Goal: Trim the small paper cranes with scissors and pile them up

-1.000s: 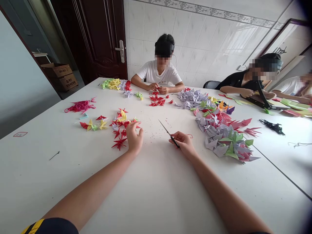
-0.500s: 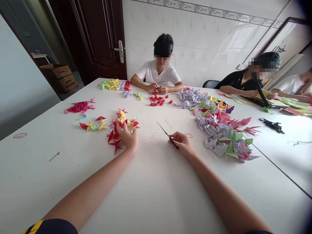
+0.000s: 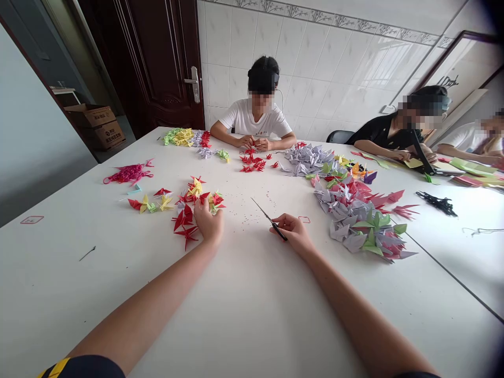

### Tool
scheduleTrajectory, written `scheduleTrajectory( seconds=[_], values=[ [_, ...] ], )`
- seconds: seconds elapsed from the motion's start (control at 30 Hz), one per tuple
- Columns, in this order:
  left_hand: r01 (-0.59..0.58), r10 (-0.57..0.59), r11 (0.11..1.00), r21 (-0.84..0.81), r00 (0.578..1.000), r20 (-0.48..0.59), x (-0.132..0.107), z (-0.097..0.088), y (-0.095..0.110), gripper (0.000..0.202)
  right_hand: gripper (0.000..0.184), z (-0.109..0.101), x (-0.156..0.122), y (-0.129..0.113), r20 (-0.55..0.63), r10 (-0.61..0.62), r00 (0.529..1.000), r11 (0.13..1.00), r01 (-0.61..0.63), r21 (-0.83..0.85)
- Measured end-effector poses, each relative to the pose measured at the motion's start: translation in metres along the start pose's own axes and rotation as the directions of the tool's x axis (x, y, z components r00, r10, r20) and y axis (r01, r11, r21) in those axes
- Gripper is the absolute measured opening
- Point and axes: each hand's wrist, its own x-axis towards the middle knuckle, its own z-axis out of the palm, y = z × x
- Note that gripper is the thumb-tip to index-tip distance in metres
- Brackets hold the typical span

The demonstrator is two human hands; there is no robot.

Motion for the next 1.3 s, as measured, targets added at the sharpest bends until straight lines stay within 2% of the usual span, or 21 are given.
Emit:
scheduleTrajectory(
  seconds=[0.1, 0.23, 0.37, 0.57, 0.63, 0.73, 0.8, 0.9, 1.0, 1.1, 1.17, 1.3],
  values=[
    [0.048, -0.049, 0.999, 0.011, 0.998, 0.039, 0.003, -0.003, 0.005, 0.057, 0.04, 0.0, 0.0, -0.001, 0.001, 0.01, 1.0, 1.0, -0.01, 0.001],
    [0.051, -0.053, 0.998, 0.044, 0.996, 0.065, 0.014, -0.003, -0.001, 0.062, 0.04, 0.001, -0.001, -0.002, 0.006, 0.013, 1.0, 1.0, -0.013, -0.001],
    [-0.038, 0.038, 0.999, 0.015, 0.999, -0.008, 0.02, 0.0, -0.009, 0.062, 0.042, 0.001, -0.001, -0.003, 0.0, 0.026, 1.0, 1.0, -0.026, -0.008],
    [-0.029, 0.029, 1.0, -0.002, 0.998, -0.063, 0.013, -0.003, -0.003, 0.066, 0.042, 0.001, -0.001, -0.002, 0.002, 0.018, 1.0, 1.0, -0.018, 0.006],
    [-0.094, 0.092, 0.995, -0.016, 0.991, -0.101, 0.009, -0.007, 0.003, 0.064, 0.04, 0.001, -0.001, -0.001, 0.003, 0.003, 1.0, 1.0, -0.003, 0.01],
    [-0.288, 0.276, 0.953, -0.091, 0.953, -0.125, 0.004, -0.011, 0.009, 0.061, 0.04, 0.001, -0.001, -0.001, 0.001, -0.003, 1.0, 1.0, 0.003, 0.01],
    [-0.372, 0.366, 0.909, -0.185, 0.928, -0.068, 0.002, -0.012, 0.011, 0.057, 0.041, 0.001, -0.001, 0.0, 0.0, 0.005, 1.0, 1.0, -0.005, 0.009],
    [-0.377, 0.415, 0.868, -0.324, 0.908, 0.056, 0.003, -0.011, 0.011, 0.046, 0.041, 0.001, -0.001, 0.001, -0.005, 0.0, 1.0, 1.0, 0.0, 0.017],
    [-0.218, 0.36, 0.869, -0.445, 0.895, 0.264, 0.005, -0.007, 0.008, 0.032, 0.039, 0.002, -0.002, 0.0, -0.012, -0.029, 1.0, 0.999, 0.029, 0.025],
    [-0.075, 0.296, 0.885, -0.459, 0.851, 0.434, 0.005, -0.004, 0.008, 0.036, 0.038, 0.004, -0.003, -0.004, 0.009, -0.038, 0.999, 0.999, 0.037, 0.037],
    [-0.074, 0.276, 0.908, -0.413, 0.846, 0.455, 0.005, -0.002, 0.008, 0.035, 0.04, 0.004, -0.004, -0.006, 0.027, -0.021, 0.999, 0.999, 0.02, 0.024],
    [-0.097, 0.271, 0.927, -0.362, 0.84, 0.47, 0.002, -0.002, 0.009, 0.021, 0.041, 0.005, -0.004, -0.008, 0.035, 0.004, 0.999, 1.0, -0.004, 0.004]
  ],
)
